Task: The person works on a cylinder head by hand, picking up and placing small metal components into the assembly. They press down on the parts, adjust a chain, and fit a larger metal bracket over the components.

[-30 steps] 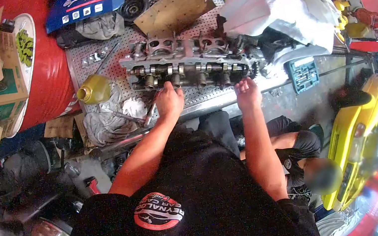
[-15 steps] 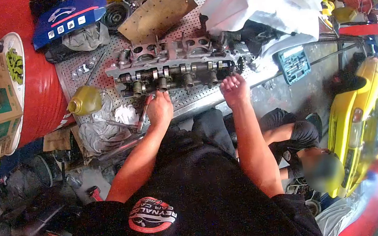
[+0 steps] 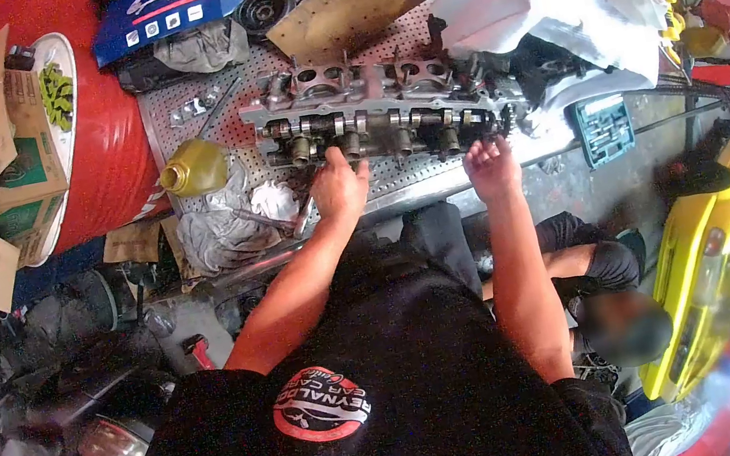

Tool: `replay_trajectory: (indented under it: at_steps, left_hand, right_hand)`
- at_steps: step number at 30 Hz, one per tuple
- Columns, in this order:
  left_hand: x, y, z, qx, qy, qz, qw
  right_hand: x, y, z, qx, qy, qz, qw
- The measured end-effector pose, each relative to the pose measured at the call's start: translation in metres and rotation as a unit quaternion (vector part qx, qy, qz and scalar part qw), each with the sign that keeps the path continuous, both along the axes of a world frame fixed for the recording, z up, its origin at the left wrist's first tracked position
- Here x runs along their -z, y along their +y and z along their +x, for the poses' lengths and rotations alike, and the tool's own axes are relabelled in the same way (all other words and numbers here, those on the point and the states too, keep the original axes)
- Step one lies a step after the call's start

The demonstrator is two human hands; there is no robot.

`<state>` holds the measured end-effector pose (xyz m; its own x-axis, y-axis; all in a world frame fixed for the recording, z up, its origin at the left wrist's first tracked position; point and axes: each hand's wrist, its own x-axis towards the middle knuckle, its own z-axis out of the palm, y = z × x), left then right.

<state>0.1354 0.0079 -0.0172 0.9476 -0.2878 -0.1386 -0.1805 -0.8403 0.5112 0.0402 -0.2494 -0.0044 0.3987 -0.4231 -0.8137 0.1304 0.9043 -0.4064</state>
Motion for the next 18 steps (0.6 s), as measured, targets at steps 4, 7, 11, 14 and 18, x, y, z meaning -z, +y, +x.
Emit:
replay_trajectory:
  at_steps: [4, 7, 11, 14, 18]
  left_hand:
    - [0.014, -0.001, -0.002, 0.013, -0.007, 0.014, 1.000]
    - [0.008, -0.002, -0.006, 0.005, 0.004, 0.032, 0.999]
    - [0.003, -0.003, 0.000, -0.026, -0.006, -0.011, 1.000]
    - [0.015, -0.004, -0.002, -0.011, -0.037, -0.011, 0.999]
    - [0.009, -0.002, -0.005, 0.007, -0.020, 0.013, 1.000]
  right_hand:
    - [0.005, 0.001, -0.001, -0.009, -0.045, -0.038, 0.998]
    - [0.012, -0.005, -0.001, 0.019, 0.010, -0.070, 0.997]
    - [0.001, -0.003, 0.000, 0.031, 0.011, -0.019, 0.999]
    - [-0.014, 0.010, 0.005, 0.029, -0.020, 0.028, 0.999]
    - [0.009, -0.001, -0.002, 0.003, -0.049, -0.016, 0.999]
